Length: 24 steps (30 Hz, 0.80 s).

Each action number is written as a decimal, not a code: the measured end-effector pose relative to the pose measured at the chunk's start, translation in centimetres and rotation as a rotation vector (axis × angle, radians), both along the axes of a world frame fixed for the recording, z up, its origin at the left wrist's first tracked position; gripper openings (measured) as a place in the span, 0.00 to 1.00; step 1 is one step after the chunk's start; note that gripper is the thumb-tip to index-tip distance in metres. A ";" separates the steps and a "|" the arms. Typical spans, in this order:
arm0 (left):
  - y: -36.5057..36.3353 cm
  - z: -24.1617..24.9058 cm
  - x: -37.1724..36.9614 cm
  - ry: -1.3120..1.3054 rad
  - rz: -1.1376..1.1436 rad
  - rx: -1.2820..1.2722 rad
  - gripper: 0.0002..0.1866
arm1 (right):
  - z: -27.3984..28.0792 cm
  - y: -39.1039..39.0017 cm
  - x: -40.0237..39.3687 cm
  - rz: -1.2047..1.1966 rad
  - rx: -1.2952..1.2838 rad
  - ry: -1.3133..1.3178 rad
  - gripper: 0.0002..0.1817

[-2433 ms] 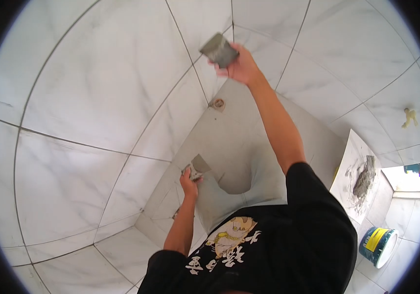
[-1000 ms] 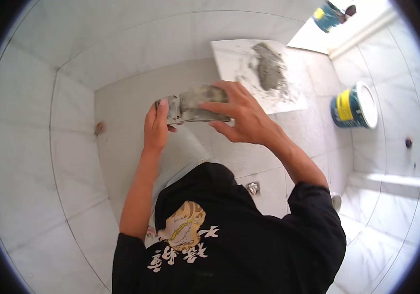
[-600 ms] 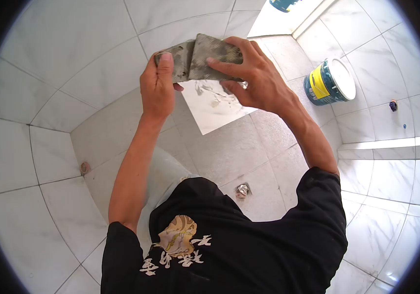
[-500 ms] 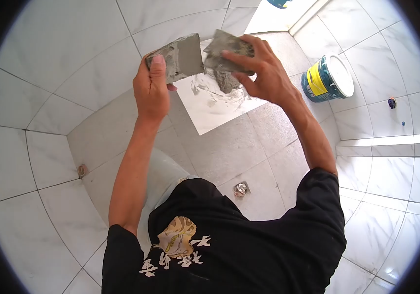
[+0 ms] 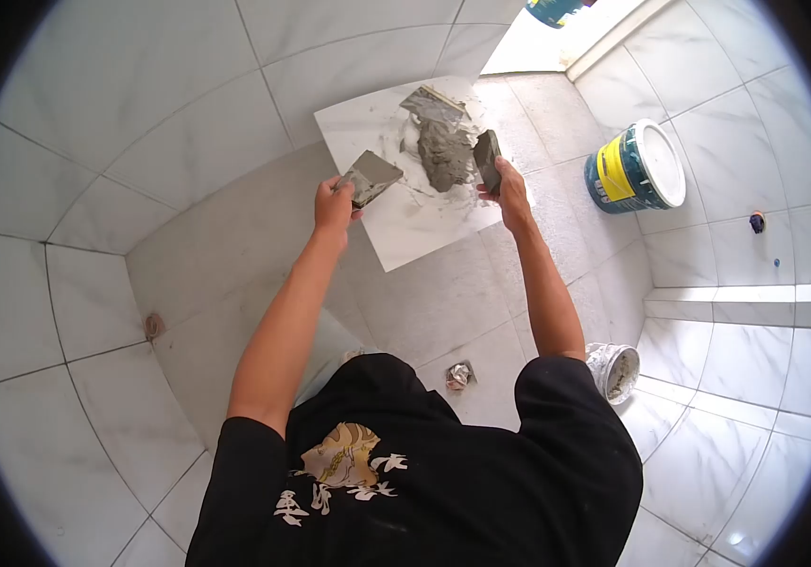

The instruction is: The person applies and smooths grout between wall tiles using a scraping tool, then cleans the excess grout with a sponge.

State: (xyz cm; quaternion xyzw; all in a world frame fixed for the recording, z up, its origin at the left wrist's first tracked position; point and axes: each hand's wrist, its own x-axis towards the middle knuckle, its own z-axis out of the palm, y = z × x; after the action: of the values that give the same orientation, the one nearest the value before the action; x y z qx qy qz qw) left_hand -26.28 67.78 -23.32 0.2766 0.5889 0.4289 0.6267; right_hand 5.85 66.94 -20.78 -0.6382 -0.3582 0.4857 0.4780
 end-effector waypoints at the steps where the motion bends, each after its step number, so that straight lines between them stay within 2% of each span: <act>1: 0.6 -0.7 0.3 -0.007 -0.009 0.005 0.19 | -0.2 -0.3 0.4 -0.009 0.005 -0.007 0.28; 4: 1.3 -1.5 0.8 0.135 -0.058 0.027 0.22 | -1.4 -1.9 1.2 0.031 -0.149 -0.046 0.27; 5: 1.3 -1.6 0.8 0.185 -0.076 0.059 0.23 | -1.9 -2.4 1.3 0.032 -0.151 -0.048 0.27; 7: 1.4 -2.8 0.6 0.236 -0.087 0.083 0.24 | -2.3 -3.9 0.4 0.046 -0.077 -0.221 0.28; 8: 1.3 -3.3 0.3 0.352 -0.120 0.146 0.26 | -3.7 -4.2 0.6 0.113 0.049 -0.406 0.28; 9: 1.4 -4.0 -0.1 0.468 -0.155 0.210 0.27 | -3.9 -4.8 0.3 0.118 0.045 -0.404 0.28; 11: -0.4 -3.9 -1.6 0.477 -0.106 0.267 0.27 | -4.2 -6.4 -0.7 0.177 0.300 -1.103 0.32; 12: -1.6 -3.6 -2.7 0.485 -0.059 0.328 0.28 | -3.8 -6.7 -1.2 0.190 0.227 -1.045 0.37; 13: -3.4 -3.2 -4.4 0.404 -0.009 0.320 0.28 | -3.6 -6.9 -1.2 0.188 0.231 -1.044 0.37; 14: -5.9 -2.9 -6.6 0.328 0.047 0.311 0.28 | -3.6 -6.8 -1.4 0.144 0.214 -1.167 0.38; 15: -8.7 -3.0 -9.5 0.357 0.084 0.267 0.28 | -3.4 -7.0 -1.9 0.104 0.197 -1.284 0.38; 16: -12.2 -2.3 -12.1 0.366 0.143 0.286 0.28 | -1.9 -7.1 -3.2 0.043 0.334 -1.361 0.37; 18: -19.9 -3.1 -18.1 0.553 0.303 0.339 0.29 | 2.0 -6.8 -7.2 0.080 0.560 -1.195 0.29; 19: -24.4 -2.9 -20.4 0.674 0.352 0.262 0.29 | 3.1 -6.8 -10.4 0.158 0.572 -0.957 0.17; 20: -29.9 -2.6 -22.1 0.792 0.442 0.155 0.29 | 2.5 -6.8 -13.6 0.312 0.685 -0.846 0.08; 22: -40.5 -3.5 -23.5 1.336 0.358 0.119 0.31 | 3.4 -8.5 -22.8 0.646 0.493 -0.582 0.16; 23: -45.1 -2.9 -22.0 1.423 0.392 -0.048 0.33 | 2.9 -9.7 -27.2 0.840 0.533 -0.616 0.17; 24: -49.0 -2.5 -19.7 1.472 0.413 -0.228 0.35 | 3.8 -11.9 -31.9 1.026 0.537 -0.524 0.13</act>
State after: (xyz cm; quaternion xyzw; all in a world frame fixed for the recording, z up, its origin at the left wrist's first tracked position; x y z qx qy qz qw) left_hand -45.94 18.80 -25.83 0.3089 0.9340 0.1795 0.0056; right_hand -26.02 55.06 -16.96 -0.3411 -0.8326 0.3742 0.2244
